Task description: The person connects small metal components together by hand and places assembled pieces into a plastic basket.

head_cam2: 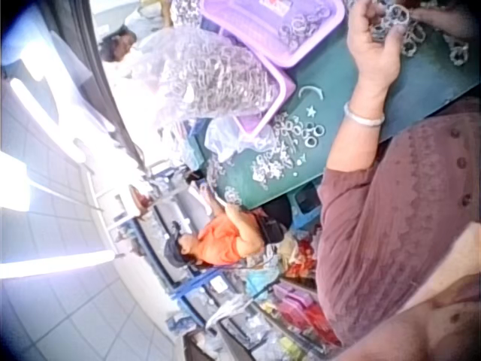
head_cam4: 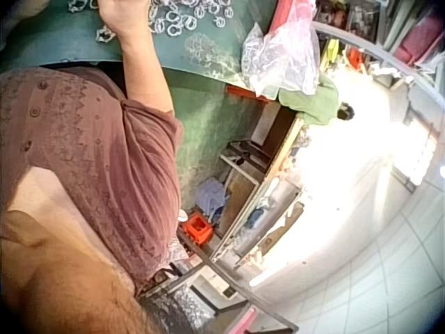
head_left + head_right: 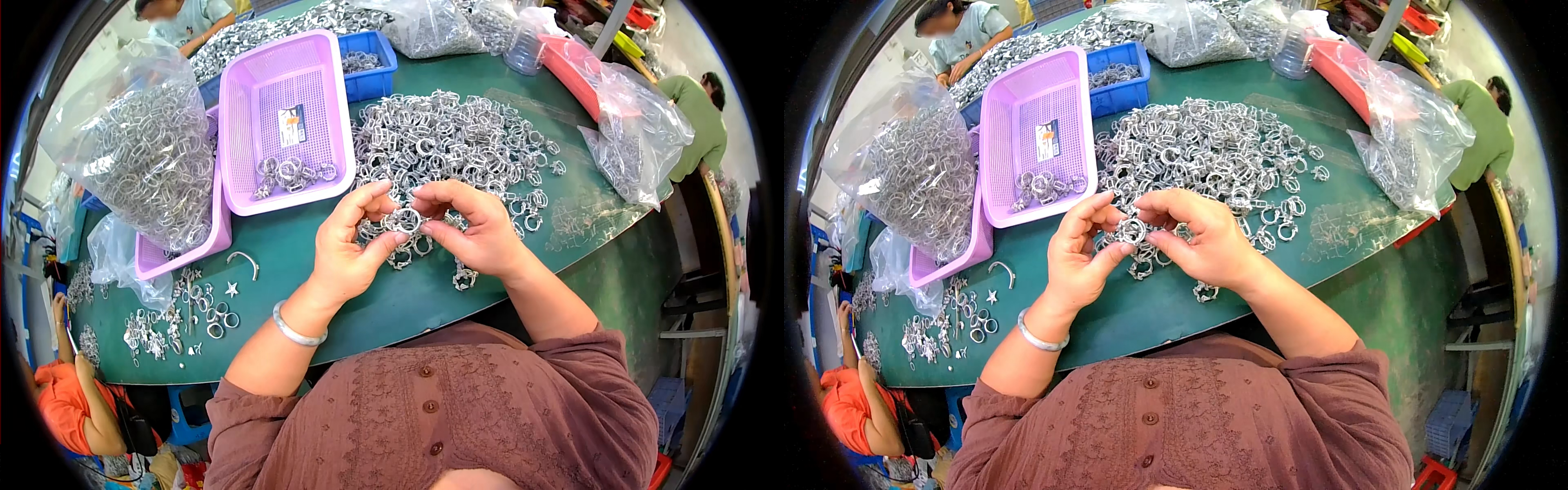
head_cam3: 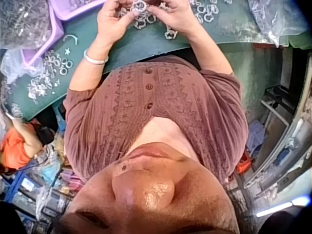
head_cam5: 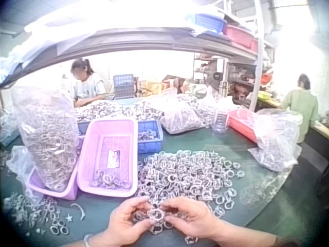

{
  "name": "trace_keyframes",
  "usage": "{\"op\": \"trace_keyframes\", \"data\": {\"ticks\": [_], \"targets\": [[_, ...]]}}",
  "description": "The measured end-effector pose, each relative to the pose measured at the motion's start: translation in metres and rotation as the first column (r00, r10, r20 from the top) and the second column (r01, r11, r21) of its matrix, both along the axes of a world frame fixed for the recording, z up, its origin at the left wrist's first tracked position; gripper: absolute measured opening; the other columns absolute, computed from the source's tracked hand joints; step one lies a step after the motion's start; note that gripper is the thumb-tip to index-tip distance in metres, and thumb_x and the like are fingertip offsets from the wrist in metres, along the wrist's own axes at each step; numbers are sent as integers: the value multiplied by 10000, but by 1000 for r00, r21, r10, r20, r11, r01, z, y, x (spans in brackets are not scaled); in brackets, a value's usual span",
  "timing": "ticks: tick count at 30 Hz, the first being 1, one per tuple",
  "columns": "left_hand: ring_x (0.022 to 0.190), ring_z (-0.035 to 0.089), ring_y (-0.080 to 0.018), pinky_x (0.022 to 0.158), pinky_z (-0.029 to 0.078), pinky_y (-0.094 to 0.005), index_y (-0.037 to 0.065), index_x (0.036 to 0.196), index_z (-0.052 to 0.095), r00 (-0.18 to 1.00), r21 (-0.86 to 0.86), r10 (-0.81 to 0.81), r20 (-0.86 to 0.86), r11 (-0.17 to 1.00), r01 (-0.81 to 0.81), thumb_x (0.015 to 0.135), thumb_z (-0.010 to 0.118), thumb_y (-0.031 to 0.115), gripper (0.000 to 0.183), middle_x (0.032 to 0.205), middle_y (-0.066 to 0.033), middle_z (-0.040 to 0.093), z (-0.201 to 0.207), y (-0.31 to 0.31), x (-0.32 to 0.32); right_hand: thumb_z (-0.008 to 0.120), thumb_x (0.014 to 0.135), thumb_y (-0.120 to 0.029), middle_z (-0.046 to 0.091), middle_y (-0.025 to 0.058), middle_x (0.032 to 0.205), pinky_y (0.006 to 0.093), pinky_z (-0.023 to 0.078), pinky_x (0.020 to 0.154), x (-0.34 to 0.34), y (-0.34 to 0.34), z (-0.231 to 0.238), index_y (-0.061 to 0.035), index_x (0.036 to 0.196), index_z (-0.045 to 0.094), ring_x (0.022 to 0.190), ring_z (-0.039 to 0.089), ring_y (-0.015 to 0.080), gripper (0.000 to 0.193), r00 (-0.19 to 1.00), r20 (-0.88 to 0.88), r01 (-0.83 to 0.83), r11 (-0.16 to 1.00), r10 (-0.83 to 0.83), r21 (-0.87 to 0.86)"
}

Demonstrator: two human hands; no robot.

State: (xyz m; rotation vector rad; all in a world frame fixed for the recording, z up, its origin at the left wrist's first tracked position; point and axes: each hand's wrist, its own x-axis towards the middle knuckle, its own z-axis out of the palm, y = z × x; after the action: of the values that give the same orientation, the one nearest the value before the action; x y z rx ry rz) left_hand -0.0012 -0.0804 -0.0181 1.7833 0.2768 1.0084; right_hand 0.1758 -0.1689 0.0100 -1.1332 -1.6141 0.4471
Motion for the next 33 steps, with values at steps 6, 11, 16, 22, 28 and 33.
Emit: {"op": "trace_keyframes", "data": {"ticks": [6, 11, 16, 22, 28, 33], "targets": [[927, 549, -145, 851, 440, -288, 6, 1289, 416, 1000, 11, -1, -11, 1000, 1, 738, 675, -65, 613, 1001, -82, 574, -3, 2, 0, 651, 750, 28, 637, 96, 948, 275, 517, 724, 0, 0, 0, -7, 1099, 578, 842, 637, 166, 359, 1000, 1, 4, 1000, -4, -5], [938, 553, -150, 861, 441, -294, 6, 1289, 416, 1000, 15, -6, 0, 1000, 6, 739, 674, -67, 611, 1005, -84, 576, -4, 2, 0, 654, 751, 20, 640, 96, 948, 281, 518, 732, 0, 0, -1, -10, 1100, 579, 841, 640, 169, 358, 1000, 1, 5, 1000, -5, -10], [953, 552, -148, 872, 440, -294, 7, 1292, 421, 1000, 26, -1, -9, 1000, 1, 739, 668, -72, 611, 1021, -77, 575, -2, 1, 0, 659, 750, 17, 640, 102, 956, 283, 521, 735, 0, -1, 0, -7, 1098, 579, 856, 646, 176, 357, 1000, 16, 16, 1000, -16, -7], [963, 569, -153, 876, 448, -291, 21, 1265, 472, 999, 33, 20, -26, 999, -19, 732, 666, -60, 573, 1047, -82, 596, -3, 1, 0, 660, 748, 24, 640, 104, 959, 282, 526, 723, 0, -1, 0, -7, 1091, 580, 851, 650, 177, 354, 999, 32, 11, 1000, -12, 29], [956, 601, -166, 861, 471, -297, 33, 1224, 520, 999, 37, 36, -15, 999, -35, 730, 677, -38, 522, 1047, -101, 620, -6, 2, 1, 653, 754, 28, 641, 105, 954, 283, 524, 725, -2, -1, 3, -12, 1086, 584, 842, 649, 180, 341, 999, 33, 4, 999, -6, 44], [949, 594, -160, 866, 458, -286, 34, 1176, 558, 984, 31, 178, 19, 983, -178, 732, 707, -5, 470, 1002, -76, 633, 3, 9, -1, 630, 763, 35, 640, 103, 935, 292, 521, 734, 3, 0, 1, -19, 1070, 595, 846, 645, 189, 314, 996, 28, 81, 996, -82, 41]]}}
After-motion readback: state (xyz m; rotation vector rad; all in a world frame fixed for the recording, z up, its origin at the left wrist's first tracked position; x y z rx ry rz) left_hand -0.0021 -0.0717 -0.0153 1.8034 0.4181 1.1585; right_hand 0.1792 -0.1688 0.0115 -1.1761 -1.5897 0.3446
